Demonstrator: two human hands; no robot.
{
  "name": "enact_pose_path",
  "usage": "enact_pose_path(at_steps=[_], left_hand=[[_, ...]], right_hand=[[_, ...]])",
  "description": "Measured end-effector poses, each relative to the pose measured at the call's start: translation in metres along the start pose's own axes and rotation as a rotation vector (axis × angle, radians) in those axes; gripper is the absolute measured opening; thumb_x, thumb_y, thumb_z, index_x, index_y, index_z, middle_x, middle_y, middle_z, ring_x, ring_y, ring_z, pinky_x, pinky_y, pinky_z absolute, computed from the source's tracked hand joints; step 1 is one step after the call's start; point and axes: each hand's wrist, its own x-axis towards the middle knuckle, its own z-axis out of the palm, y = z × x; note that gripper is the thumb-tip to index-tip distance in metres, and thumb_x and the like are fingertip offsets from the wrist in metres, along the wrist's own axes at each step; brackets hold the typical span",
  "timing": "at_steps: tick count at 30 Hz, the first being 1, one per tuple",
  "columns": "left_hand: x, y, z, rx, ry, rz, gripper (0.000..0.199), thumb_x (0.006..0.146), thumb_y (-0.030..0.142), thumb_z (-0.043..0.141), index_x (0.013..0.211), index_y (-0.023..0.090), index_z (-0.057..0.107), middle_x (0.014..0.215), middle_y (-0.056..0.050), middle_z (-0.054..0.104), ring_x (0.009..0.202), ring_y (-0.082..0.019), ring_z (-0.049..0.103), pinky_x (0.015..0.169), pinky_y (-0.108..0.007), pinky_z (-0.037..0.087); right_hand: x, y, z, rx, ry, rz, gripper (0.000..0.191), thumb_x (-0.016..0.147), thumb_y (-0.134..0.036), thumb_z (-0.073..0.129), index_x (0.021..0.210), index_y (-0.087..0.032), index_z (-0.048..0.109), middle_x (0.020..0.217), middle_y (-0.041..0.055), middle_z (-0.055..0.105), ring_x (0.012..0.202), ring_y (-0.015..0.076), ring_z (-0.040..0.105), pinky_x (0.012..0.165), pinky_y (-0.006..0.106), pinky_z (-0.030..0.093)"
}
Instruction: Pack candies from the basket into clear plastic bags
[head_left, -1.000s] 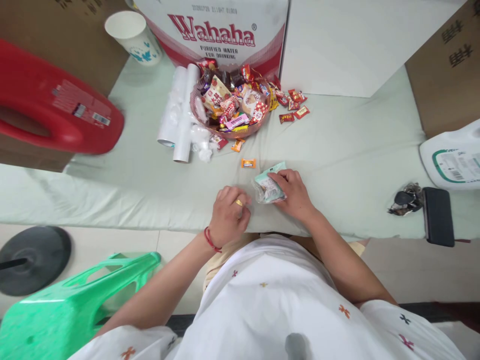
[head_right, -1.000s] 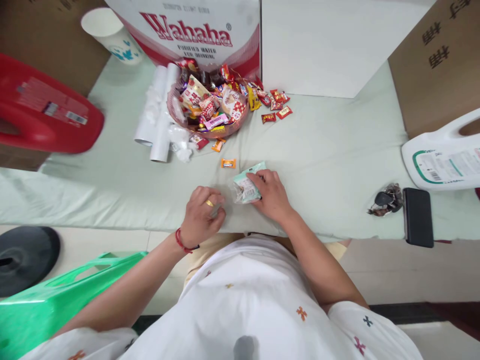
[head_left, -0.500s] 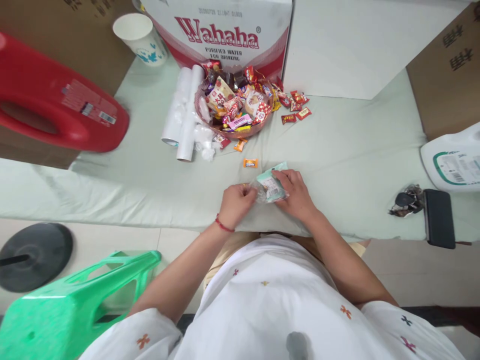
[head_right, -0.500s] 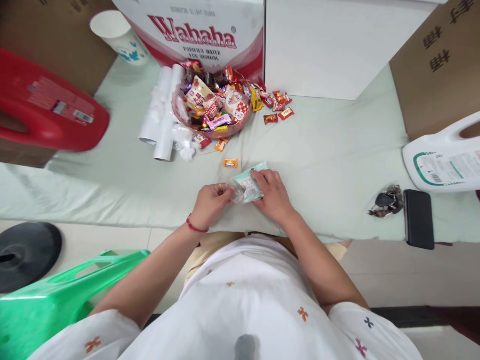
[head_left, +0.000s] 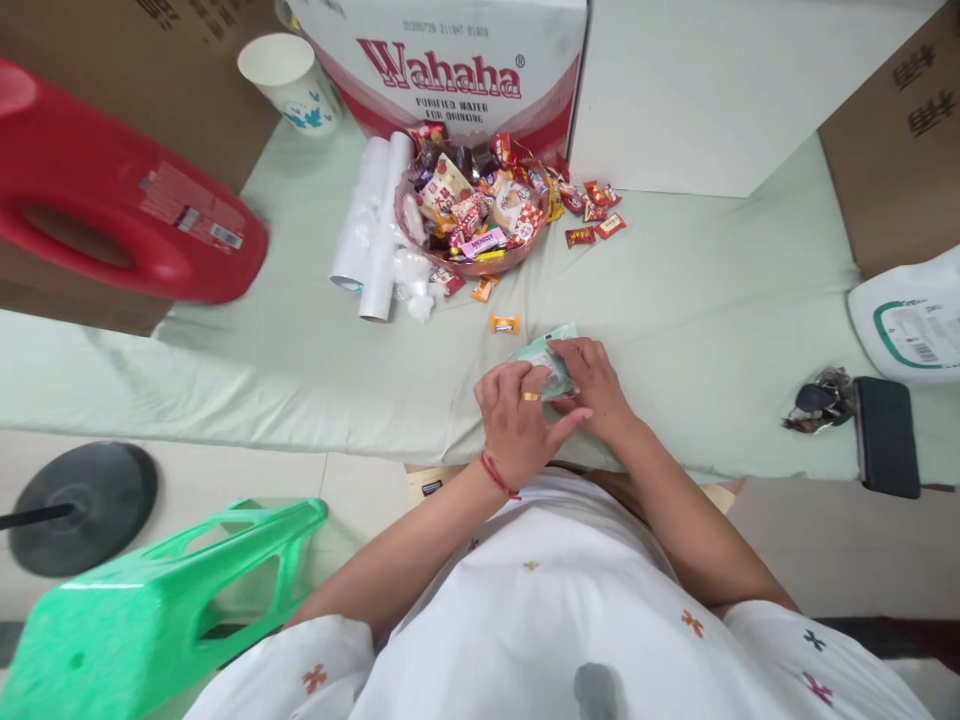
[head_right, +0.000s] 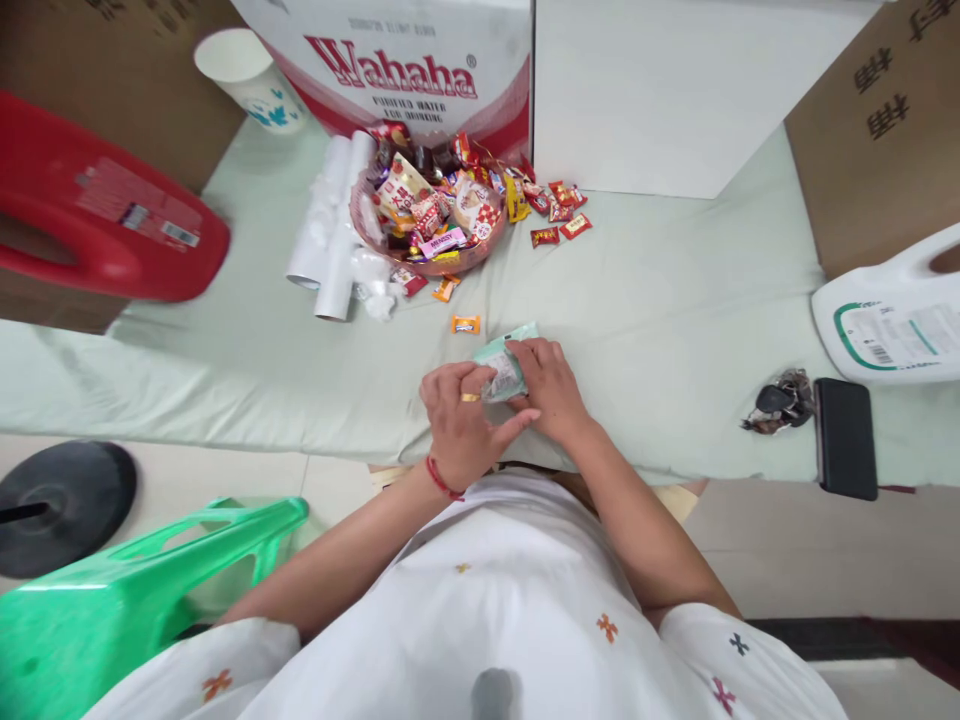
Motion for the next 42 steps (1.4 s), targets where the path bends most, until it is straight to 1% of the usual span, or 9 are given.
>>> enact_pose_path(at_steps=[3, 9, 12, 15, 18, 21, 28, 35, 42], left_hand=[[0.005, -0.008, 0.004, -0.012, -0.032, -0.182, 0.022, 0.092, 0.041, 0.067, 0.083, 0.022, 0.067, 0.095, -0.009, 0.063, 0.100, -0.028, 0.053, 0.092, -0.046, 0.042], [-0.002, -0.049, -0.004, 0.099, -0.125, -0.386, 0.023, 0.086, 0.033, 0.067, 0.068, 0.022, 0.058, 0.087, -0.010, 0.060, 0.096, -0.032, 0.051, 0.088, -0.050, 0.043], [-0.009, -0.059, -0.003, 0.137, -0.122, -0.310, 0.016, 0.084, 0.036, 0.070, 0.087, 0.021, 0.066, 0.100, -0.014, 0.063, 0.102, -0.034, 0.053, 0.088, -0.052, 0.044], [-0.010, -0.064, -0.009, 0.087, -0.080, -0.102, 0.021, 0.087, 0.027, 0.063, 0.107, 0.021, 0.067, 0.114, -0.016, 0.066, 0.114, -0.034, 0.056, 0.098, -0.053, 0.041], [-0.005, -0.072, -0.022, -0.082, -0.281, 0.201, 0.035, 0.080, 0.017, 0.057, 0.112, 0.026, 0.067, 0.118, -0.009, 0.073, 0.127, -0.031, 0.059, 0.113, -0.056, 0.033], [0.002, -0.085, -0.032, -0.186, -0.468, 0.357, 0.058, 0.070, 0.016, 0.054, 0.127, 0.027, 0.061, 0.138, -0.007, 0.069, 0.143, -0.031, 0.051, 0.125, -0.061, 0.018], [0.022, -0.109, -0.019, -0.175, -0.522, 0.444, 0.066, 0.077, 0.014, 0.053, 0.142, 0.028, 0.053, 0.142, -0.008, 0.068, 0.150, -0.029, 0.046, 0.128, -0.064, 0.007], [0.033, -0.122, -0.013, -0.149, -0.471, 0.424, 0.030, 0.092, 0.024, 0.055, 0.119, 0.029, 0.066, 0.142, -0.008, 0.068, 0.146, -0.027, 0.050, 0.126, -0.062, 0.024], [0.032, -0.120, -0.010, -0.157, -0.477, 0.406, 0.021, 0.091, 0.039, 0.065, 0.109, 0.031, 0.070, 0.136, -0.008, 0.070, 0.144, -0.029, 0.052, 0.125, -0.063, 0.029]], right_hand=[[0.000, -0.002, -0.001, -0.007, -0.008, -0.014, 0.065, 0.083, -0.023, 0.068, 0.145, -0.020, 0.050, 0.128, 0.0162, 0.056, 0.111, 0.0338, 0.050, 0.097, 0.051, 0.049], [0.000, -0.002, -0.001, -0.014, -0.012, -0.021, 0.065, 0.084, -0.026, 0.070, 0.146, -0.020, 0.049, 0.130, 0.0168, 0.055, 0.115, 0.0355, 0.049, 0.101, 0.054, 0.047], [0.000, -0.001, -0.001, -0.014, -0.013, -0.025, 0.064, 0.085, -0.027, 0.070, 0.145, -0.021, 0.049, 0.131, 0.0164, 0.055, 0.114, 0.0353, 0.049, 0.100, 0.054, 0.047], [0.000, -0.001, -0.001, -0.008, -0.009, -0.035, 0.065, 0.084, -0.026, 0.070, 0.145, -0.021, 0.049, 0.132, 0.0164, 0.056, 0.114, 0.0350, 0.049, 0.101, 0.053, 0.046], [0.000, -0.001, -0.001, -0.004, -0.014, -0.030, 0.066, 0.083, -0.026, 0.070, 0.146, -0.020, 0.049, 0.131, 0.0166, 0.056, 0.114, 0.0353, 0.049, 0.101, 0.053, 0.046], [0.000, -0.001, -0.001, -0.001, -0.011, -0.026, 0.067, 0.083, -0.026, 0.070, 0.147, -0.019, 0.048, 0.131, 0.0168, 0.056, 0.114, 0.0353, 0.049, 0.101, 0.053, 0.046], [0.000, 0.001, -0.001, 0.014, -0.017, -0.027, 0.071, 0.084, -0.027, 0.069, 0.151, -0.019, 0.044, 0.131, 0.0165, 0.057, 0.113, 0.0344, 0.051, 0.101, 0.053, 0.045], [0.000, 0.001, -0.001, 0.019, -0.023, -0.021, 0.072, 0.085, -0.028, 0.070, 0.151, -0.020, 0.044, 0.132, 0.0167, 0.057, 0.114, 0.0347, 0.051, 0.101, 0.053, 0.045], [0.000, -0.001, -0.005, 0.037, -0.023, -0.004, 0.071, 0.086, -0.028, 0.069, 0.151, -0.021, 0.043, 0.133, 0.0162, 0.056, 0.113, 0.0347, 0.051, 0.100, 0.052, 0.046]])
